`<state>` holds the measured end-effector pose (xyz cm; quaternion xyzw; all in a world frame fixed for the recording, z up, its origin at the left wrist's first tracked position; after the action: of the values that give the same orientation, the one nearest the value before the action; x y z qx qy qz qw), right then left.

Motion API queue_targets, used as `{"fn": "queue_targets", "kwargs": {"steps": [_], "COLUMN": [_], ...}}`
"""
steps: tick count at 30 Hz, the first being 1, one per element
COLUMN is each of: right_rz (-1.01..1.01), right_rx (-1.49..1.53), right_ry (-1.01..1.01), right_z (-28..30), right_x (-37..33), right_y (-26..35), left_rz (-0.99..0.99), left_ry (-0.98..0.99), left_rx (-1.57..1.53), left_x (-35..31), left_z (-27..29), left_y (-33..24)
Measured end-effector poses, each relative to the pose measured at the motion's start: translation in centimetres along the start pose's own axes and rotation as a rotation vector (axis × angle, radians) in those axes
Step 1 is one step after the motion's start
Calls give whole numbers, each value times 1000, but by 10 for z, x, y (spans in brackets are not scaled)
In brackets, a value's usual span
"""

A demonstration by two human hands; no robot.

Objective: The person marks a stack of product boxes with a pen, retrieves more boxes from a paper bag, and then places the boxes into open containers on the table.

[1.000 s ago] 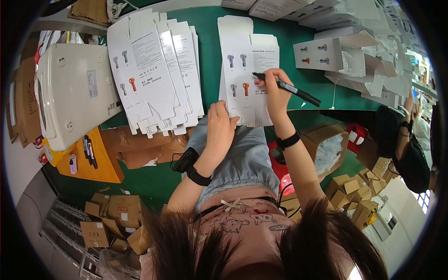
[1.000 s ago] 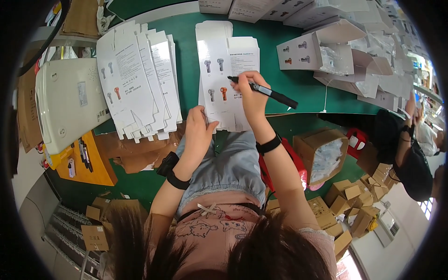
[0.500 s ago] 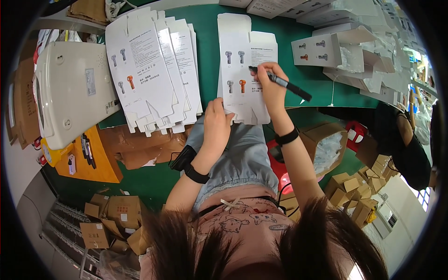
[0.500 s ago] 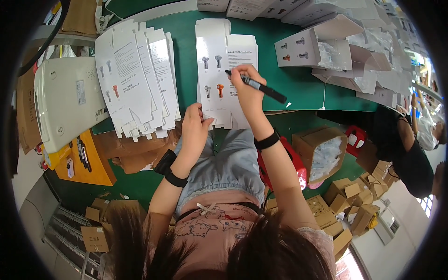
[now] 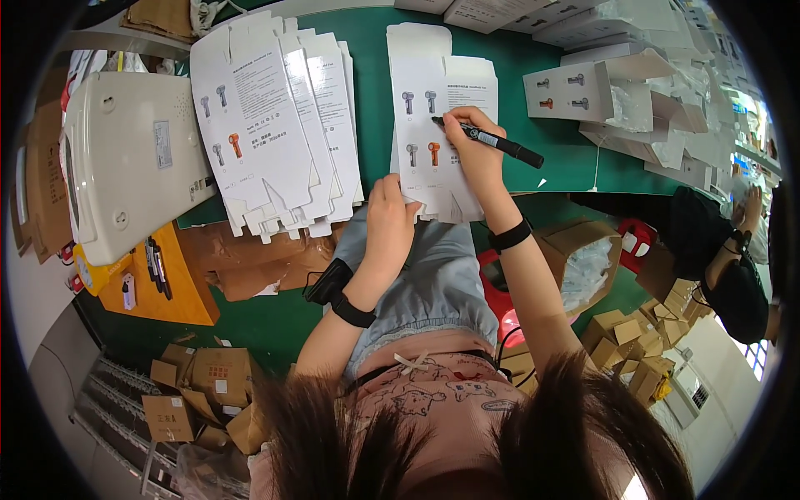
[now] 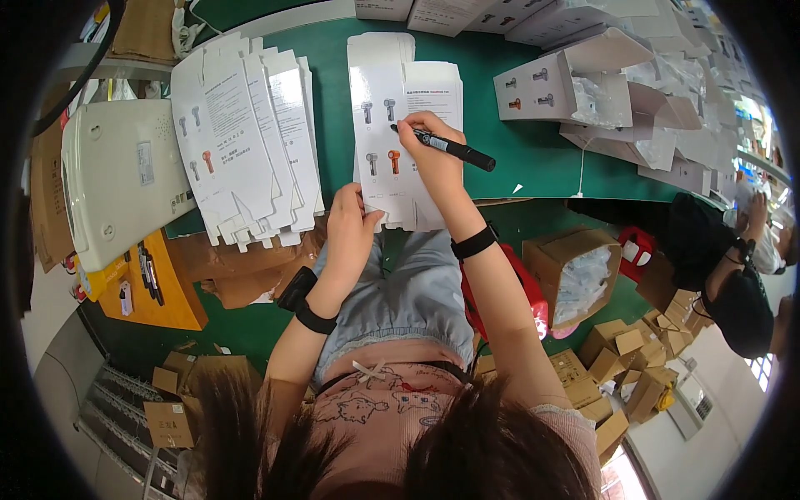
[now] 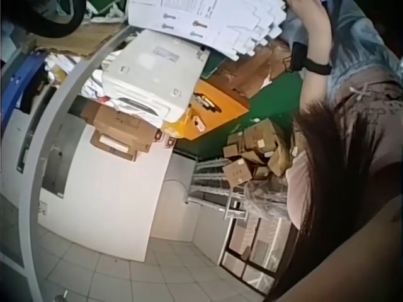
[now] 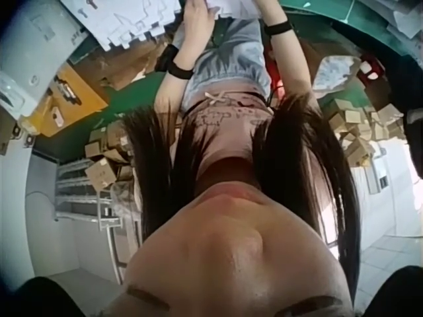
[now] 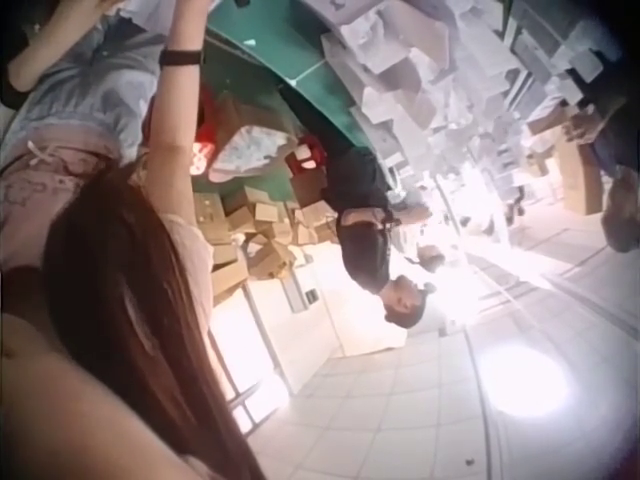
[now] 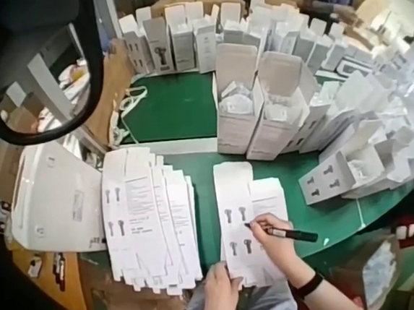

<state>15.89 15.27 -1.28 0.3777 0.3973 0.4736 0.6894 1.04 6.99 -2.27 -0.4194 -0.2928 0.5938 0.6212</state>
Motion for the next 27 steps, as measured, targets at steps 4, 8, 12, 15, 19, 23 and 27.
{"fn": "queue_targets", "kwargs": {"steps": [4, 8, 12, 15, 19, 23, 27], "right_rz": [-8, -10, 22, 11, -13, 26, -8], "right_rx": [1, 7, -12, -15, 171, 381, 157], "right_ry": [-6, -30, -23, 2, -29, -104, 77], "right_z": [-1, 1, -3, -3, 5, 21, 11], "right_x": [0, 0, -2, -1, -6, -31, -62], "right_y": [-1, -3, -1, -1, -6, -6, -17], "left_rz": [0, 4, 9, 15, 6, 65, 116], "left_ry": [0, 6, 2, 14, -13, -42, -69], "left_rx": [5, -3, 4, 5, -25, -117, -165], "left_x": [1, 1, -1, 0, -1, -5, -8], "left_z": [-1, -3, -1, -2, 0, 1, 1], "left_y": [3, 4, 5, 5, 5, 9, 7]}}
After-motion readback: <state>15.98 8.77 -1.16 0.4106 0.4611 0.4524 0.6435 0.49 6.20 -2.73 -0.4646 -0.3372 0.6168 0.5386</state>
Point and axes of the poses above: each hand's wrist, its own x-axis towards the middle knuckle, its own z-axis out of the back of the hand, y = z × x, the point moved 7 cm from there along x, towards the middle knuckle, and after that the axes turned 6 degrees about -z, right-handed, at the moved point
